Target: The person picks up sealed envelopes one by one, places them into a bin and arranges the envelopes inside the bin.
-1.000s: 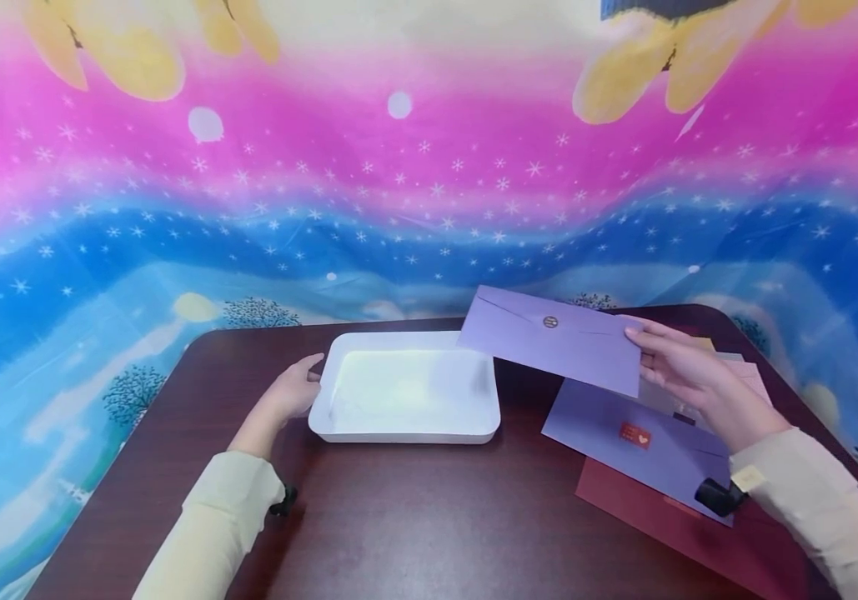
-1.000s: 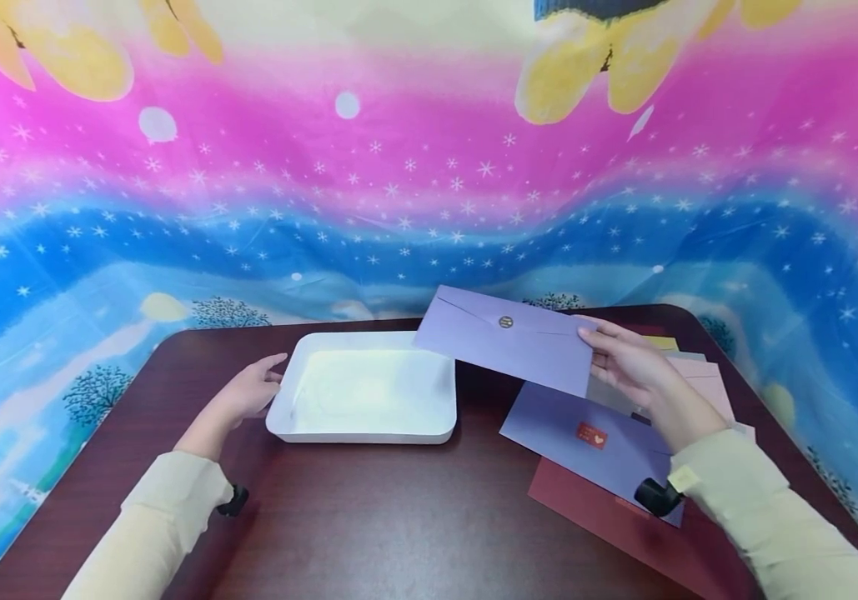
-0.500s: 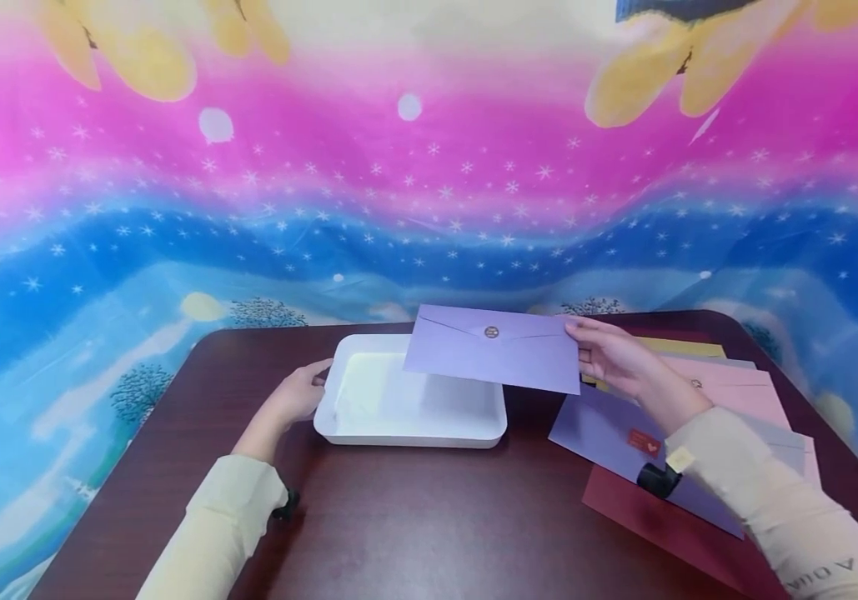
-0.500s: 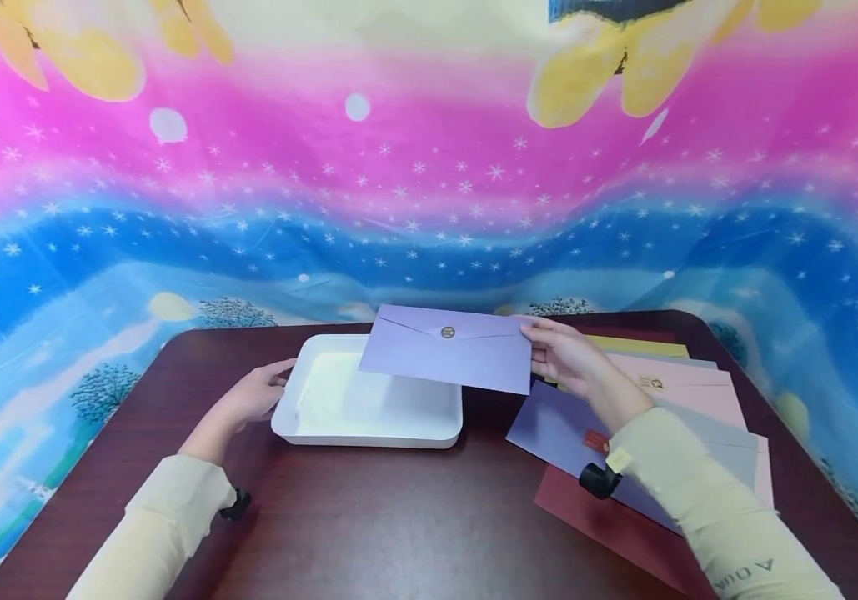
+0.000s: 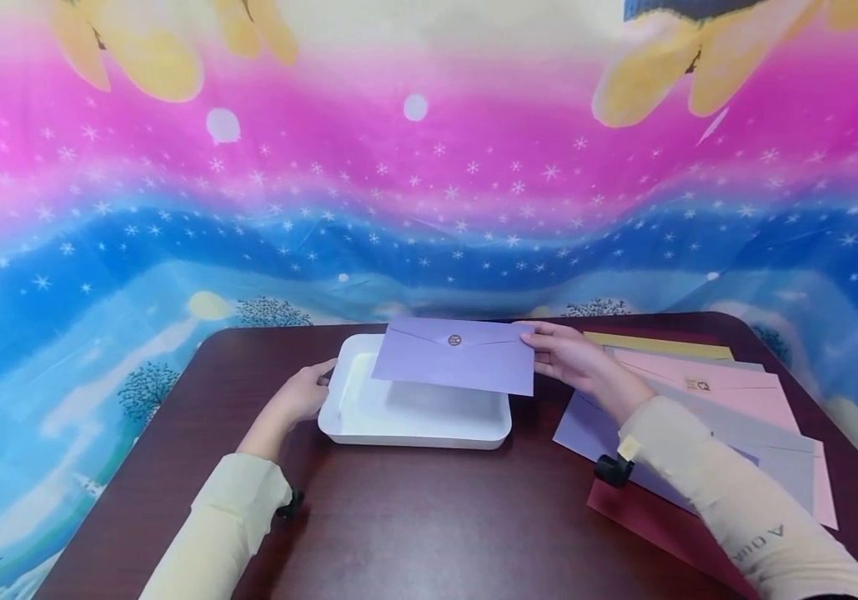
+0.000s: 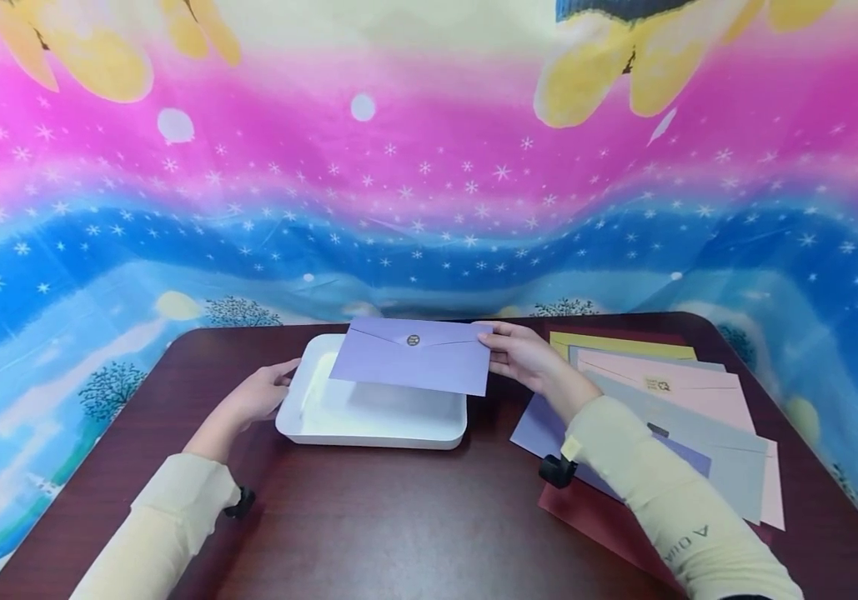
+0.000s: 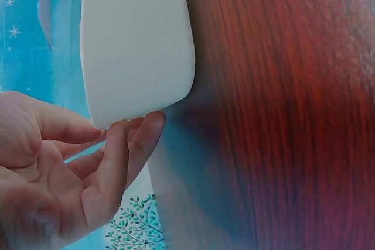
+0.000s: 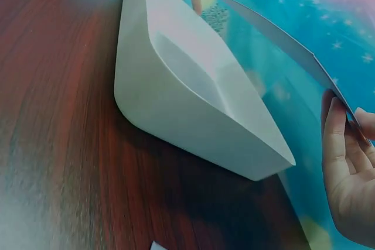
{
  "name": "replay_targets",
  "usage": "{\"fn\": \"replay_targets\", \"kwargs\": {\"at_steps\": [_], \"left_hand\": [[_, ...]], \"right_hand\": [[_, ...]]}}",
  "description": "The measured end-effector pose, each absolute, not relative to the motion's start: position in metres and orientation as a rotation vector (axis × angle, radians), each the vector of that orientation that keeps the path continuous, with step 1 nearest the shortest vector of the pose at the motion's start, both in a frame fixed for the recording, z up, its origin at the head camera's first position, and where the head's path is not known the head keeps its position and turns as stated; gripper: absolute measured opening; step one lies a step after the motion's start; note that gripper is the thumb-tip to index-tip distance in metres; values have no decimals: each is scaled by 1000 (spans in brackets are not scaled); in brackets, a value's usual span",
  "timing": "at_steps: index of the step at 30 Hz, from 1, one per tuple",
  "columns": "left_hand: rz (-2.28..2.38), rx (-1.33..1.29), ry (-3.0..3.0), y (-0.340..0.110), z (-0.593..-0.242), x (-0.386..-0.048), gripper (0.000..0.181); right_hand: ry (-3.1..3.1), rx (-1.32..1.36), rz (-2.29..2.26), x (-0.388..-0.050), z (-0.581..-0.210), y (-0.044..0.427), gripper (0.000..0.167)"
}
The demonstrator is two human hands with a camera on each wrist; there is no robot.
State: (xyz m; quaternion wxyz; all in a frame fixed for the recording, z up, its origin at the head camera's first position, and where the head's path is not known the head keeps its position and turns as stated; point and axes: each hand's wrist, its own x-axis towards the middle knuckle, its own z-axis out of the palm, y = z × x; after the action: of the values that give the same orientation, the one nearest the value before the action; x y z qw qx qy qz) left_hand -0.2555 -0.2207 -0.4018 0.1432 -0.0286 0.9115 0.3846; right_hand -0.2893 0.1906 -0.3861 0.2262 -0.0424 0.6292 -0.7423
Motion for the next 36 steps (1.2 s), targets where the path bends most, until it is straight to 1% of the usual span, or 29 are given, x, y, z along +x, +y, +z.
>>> {"fn": "replay_targets", "kwargs": {"at_steps": [3, 10, 14, 22, 29, 36], "left_hand": [[1108, -73, 2629, -220, -401, -255, 65], [1109, -81, 2620, -220, -400, -256, 67], [1177, -106, 2582, -223, -402, -258, 69], [1255, -123, 2523, -227, -402, -258, 68], [1262, -132, 2515, -227, -403, -257, 68], [1263, -124, 2512, -226, -401, -257, 68]], "right_hand": [[1730, -144, -2039, -294, -390, 183, 45], [1802, -203, -1928, -302, -395, 166, 51], [1833, -219, -1881, -304, -396, 159, 52], [1860, -163, -1841, -309, -404, 143, 50], [1885, -113, -1825, -305, -408, 133, 47], [1912, -96, -1778, -304, -409, 129, 50]]}}
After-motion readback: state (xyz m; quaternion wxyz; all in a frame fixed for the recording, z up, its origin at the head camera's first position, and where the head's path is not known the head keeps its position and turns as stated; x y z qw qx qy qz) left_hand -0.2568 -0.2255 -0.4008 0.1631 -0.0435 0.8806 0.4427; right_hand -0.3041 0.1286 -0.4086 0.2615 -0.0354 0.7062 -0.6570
